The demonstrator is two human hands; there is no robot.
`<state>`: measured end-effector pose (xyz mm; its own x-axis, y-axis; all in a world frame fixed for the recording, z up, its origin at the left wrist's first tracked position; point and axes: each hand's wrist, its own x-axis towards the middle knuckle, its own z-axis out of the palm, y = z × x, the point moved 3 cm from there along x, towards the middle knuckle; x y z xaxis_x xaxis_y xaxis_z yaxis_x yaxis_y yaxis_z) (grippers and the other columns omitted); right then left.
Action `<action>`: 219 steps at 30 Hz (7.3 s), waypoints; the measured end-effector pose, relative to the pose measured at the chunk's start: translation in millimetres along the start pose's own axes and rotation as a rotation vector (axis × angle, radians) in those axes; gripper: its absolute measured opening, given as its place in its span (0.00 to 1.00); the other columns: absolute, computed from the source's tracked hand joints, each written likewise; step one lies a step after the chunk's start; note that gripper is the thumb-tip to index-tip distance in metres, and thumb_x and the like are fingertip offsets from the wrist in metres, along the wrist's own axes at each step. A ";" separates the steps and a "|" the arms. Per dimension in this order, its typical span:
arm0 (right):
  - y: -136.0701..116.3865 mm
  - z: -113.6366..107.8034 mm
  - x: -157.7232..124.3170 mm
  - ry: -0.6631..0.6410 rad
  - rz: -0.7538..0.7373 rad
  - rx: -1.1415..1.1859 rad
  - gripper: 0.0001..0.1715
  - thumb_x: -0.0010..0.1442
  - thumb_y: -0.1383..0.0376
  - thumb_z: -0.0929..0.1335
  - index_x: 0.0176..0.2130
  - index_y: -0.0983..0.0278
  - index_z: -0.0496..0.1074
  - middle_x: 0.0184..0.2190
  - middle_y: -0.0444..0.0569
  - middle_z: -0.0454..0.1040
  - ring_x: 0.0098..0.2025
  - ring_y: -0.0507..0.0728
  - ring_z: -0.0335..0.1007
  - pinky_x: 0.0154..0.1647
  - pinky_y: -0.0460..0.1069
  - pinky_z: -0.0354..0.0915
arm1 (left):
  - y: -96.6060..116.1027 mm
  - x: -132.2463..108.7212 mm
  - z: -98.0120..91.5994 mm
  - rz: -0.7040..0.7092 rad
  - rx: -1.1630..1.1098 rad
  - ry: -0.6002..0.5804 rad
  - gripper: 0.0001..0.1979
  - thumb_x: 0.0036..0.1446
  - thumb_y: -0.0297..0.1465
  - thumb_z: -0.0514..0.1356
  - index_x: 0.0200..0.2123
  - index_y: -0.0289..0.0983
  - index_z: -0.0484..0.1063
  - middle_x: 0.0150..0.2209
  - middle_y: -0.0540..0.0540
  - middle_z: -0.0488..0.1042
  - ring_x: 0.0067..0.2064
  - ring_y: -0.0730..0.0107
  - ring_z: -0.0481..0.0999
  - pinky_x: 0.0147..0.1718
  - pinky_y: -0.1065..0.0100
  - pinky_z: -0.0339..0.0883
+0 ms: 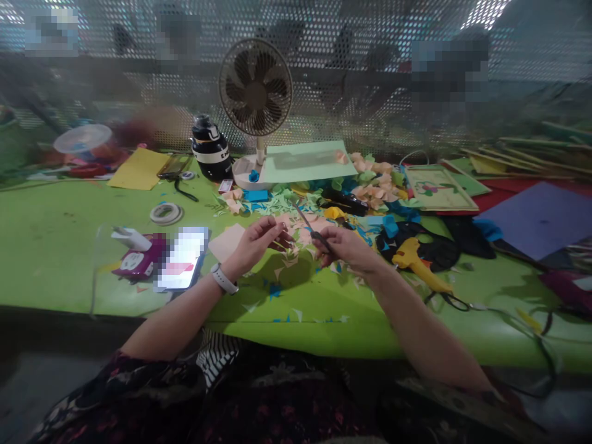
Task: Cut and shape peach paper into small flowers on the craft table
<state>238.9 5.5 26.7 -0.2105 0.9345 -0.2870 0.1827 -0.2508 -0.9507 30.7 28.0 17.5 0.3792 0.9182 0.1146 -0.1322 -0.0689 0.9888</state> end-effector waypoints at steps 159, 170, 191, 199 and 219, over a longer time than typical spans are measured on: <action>1.7 13.2 -5.9 0.049 -0.112 -1.327 0.18 0.54 0.54 0.72 0.42 0.62 0.77 0.38 0.54 0.81 0.39 0.64 0.74 0.28 0.49 0.52 | -8.8 8.8 -6.7 -0.175 -0.161 0.115 0.15 0.52 0.38 0.69 0.32 0.35 0.68 0.41 0.43 0.80 0.35 0.66 0.82 0.28 0.72 0.72; -57.8 -12.3 47.6 0.192 -0.287 -1.495 0.23 0.64 0.70 0.62 0.55 0.60 0.73 0.51 0.55 0.76 0.47 0.61 0.73 0.35 0.48 0.61 | -11.7 12.3 -5.6 -0.154 -0.110 0.011 0.12 0.54 0.37 0.68 0.34 0.34 0.74 0.40 0.40 0.81 0.39 0.63 0.82 0.33 0.68 0.75; -52.2 -45.8 76.0 0.189 -0.382 -1.155 0.09 0.58 0.65 0.68 0.38 0.65 0.76 0.35 0.52 0.80 0.35 0.57 0.74 0.33 0.48 0.61 | -14.9 17.3 -12.8 -0.043 0.047 -0.027 0.15 0.47 0.36 0.71 0.30 0.32 0.74 0.30 0.47 0.77 0.29 0.75 0.74 0.29 0.72 0.68; -6.1 2.3 24.7 0.219 -0.510 -0.514 0.12 0.56 0.57 0.70 0.35 0.64 0.76 0.31 0.49 0.78 0.32 0.55 0.72 0.35 0.50 0.67 | -9.8 8.2 -3.6 -0.139 0.183 -0.104 0.21 0.47 0.31 0.72 0.43 0.31 0.71 0.23 0.51 0.74 0.24 0.75 0.73 0.25 0.73 0.65; 12.2 26.1 16.1 -0.012 -0.316 -0.219 0.20 0.52 0.51 0.74 0.35 0.65 0.74 0.30 0.48 0.78 0.30 0.54 0.73 0.32 0.49 0.70 | -12.2 5.5 -2.5 -0.247 0.273 -0.208 0.20 0.43 0.39 0.72 0.19 0.34 0.67 0.18 0.56 0.62 0.22 0.82 0.56 0.22 0.73 0.47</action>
<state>212.7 10.8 7.4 -0.3000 0.9538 0.0141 0.3077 0.1108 -0.9450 32.1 34.9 5.8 0.5494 0.8237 -0.1400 0.2226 0.0172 0.9748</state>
